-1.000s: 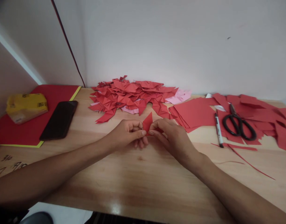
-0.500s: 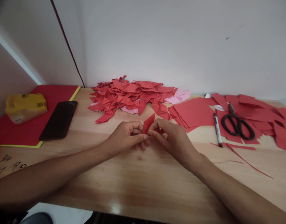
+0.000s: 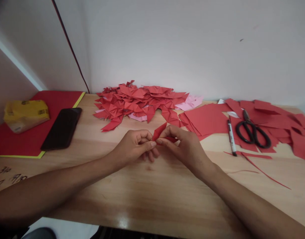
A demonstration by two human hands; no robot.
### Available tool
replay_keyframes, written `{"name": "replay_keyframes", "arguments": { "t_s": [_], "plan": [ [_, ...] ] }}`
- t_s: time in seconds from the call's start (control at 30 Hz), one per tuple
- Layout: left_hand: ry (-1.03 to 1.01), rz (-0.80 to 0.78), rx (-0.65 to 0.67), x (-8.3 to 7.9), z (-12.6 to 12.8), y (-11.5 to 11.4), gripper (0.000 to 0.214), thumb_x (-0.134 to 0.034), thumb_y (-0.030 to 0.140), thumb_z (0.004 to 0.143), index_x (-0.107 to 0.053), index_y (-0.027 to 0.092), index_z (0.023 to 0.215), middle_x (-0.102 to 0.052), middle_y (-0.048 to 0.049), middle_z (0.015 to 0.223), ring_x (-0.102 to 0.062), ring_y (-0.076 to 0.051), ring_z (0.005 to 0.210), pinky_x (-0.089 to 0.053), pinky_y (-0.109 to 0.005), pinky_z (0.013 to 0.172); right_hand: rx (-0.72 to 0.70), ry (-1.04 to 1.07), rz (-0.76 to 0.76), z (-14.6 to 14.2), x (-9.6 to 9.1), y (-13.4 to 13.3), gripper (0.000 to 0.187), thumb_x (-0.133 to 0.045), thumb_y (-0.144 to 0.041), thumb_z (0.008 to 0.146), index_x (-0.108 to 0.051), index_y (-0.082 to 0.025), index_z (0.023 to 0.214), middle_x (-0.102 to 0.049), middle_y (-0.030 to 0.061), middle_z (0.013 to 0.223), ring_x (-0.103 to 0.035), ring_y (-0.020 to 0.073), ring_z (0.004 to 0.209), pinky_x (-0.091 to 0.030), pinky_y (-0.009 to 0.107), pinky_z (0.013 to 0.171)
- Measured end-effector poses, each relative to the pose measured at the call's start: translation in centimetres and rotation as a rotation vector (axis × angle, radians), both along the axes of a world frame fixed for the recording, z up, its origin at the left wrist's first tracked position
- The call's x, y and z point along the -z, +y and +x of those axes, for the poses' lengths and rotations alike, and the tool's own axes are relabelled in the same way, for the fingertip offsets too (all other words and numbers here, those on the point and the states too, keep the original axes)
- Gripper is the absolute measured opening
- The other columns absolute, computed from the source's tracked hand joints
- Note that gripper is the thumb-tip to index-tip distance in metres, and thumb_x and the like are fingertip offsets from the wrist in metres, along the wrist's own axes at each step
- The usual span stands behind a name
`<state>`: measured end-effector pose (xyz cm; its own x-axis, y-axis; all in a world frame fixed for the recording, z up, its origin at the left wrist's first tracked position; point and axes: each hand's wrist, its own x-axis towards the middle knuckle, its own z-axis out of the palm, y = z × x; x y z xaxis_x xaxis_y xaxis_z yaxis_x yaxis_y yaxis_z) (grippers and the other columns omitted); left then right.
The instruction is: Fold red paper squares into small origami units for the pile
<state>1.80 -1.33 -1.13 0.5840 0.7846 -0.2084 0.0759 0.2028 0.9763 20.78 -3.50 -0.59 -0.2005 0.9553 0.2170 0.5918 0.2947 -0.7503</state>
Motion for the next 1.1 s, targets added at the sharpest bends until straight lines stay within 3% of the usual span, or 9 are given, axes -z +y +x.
{"name": "replay_keyframes", "arguments": {
  "t_s": [0.33, 0.47, 0.93, 1.1],
  "plan": [
    [-0.107, 0.009, -0.049, 0.68, -0.10, 0.49, 0.010, -0.055, 0.018, 0.089, -0.054, 0.013, 0.081, -0.072, -0.0061, 0.074, -0.064, -0.009, 0.051, -0.044, -0.015, 0.043, -0.011, 0.110, -0.143, 0.37, 0.06, 0.65, 0.016, -0.064, -0.039, 0.085, -0.064, -0.023, 0.087, -0.069, 0.0016, 0.085, -0.065, 0.0170, 0.077, -0.052, 0.030, 0.069],
    [-0.103, 0.045, -0.044, 0.69, -0.20, 0.61, 0.009, -0.055, 0.020, 0.090, -0.054, 0.013, 0.084, -0.071, -0.0062, 0.075, -0.065, -0.009, 0.052, -0.044, -0.015, 0.044, -0.049, 0.122, -0.196, -0.06, -0.45, 0.67, 0.018, -0.061, -0.037, 0.087, -0.066, -0.022, 0.079, -0.068, 0.0021, 0.079, -0.063, 0.0161, 0.071, -0.050, 0.028, 0.063],
    [0.021, 0.173, -0.034, 0.17, -0.09, -0.08, 0.013, -0.055, 0.020, 0.088, -0.059, 0.011, 0.079, -0.067, -0.0043, 0.070, -0.062, -0.009, 0.054, -0.050, -0.019, 0.052, -0.064, -0.024, -0.135, 0.14, 0.00, 0.06, 0.019, -0.055, -0.034, 0.091, -0.061, -0.022, 0.078, -0.066, 0.0011, 0.077, -0.059, 0.0155, 0.071, -0.045, 0.027, 0.062],
    [-0.002, 0.112, 0.014, 0.56, -0.25, 0.38, 0.014, -0.056, 0.022, 0.089, -0.059, 0.011, 0.082, -0.068, -0.0051, 0.070, -0.062, -0.008, 0.053, -0.048, -0.017, 0.049, -0.039, -0.035, -0.074, 0.28, 0.33, 0.08, 0.012, -0.059, -0.032, 0.089, -0.060, -0.022, 0.082, -0.066, 0.0012, 0.080, -0.060, 0.0154, 0.071, -0.047, 0.028, 0.064]
  ]
}}
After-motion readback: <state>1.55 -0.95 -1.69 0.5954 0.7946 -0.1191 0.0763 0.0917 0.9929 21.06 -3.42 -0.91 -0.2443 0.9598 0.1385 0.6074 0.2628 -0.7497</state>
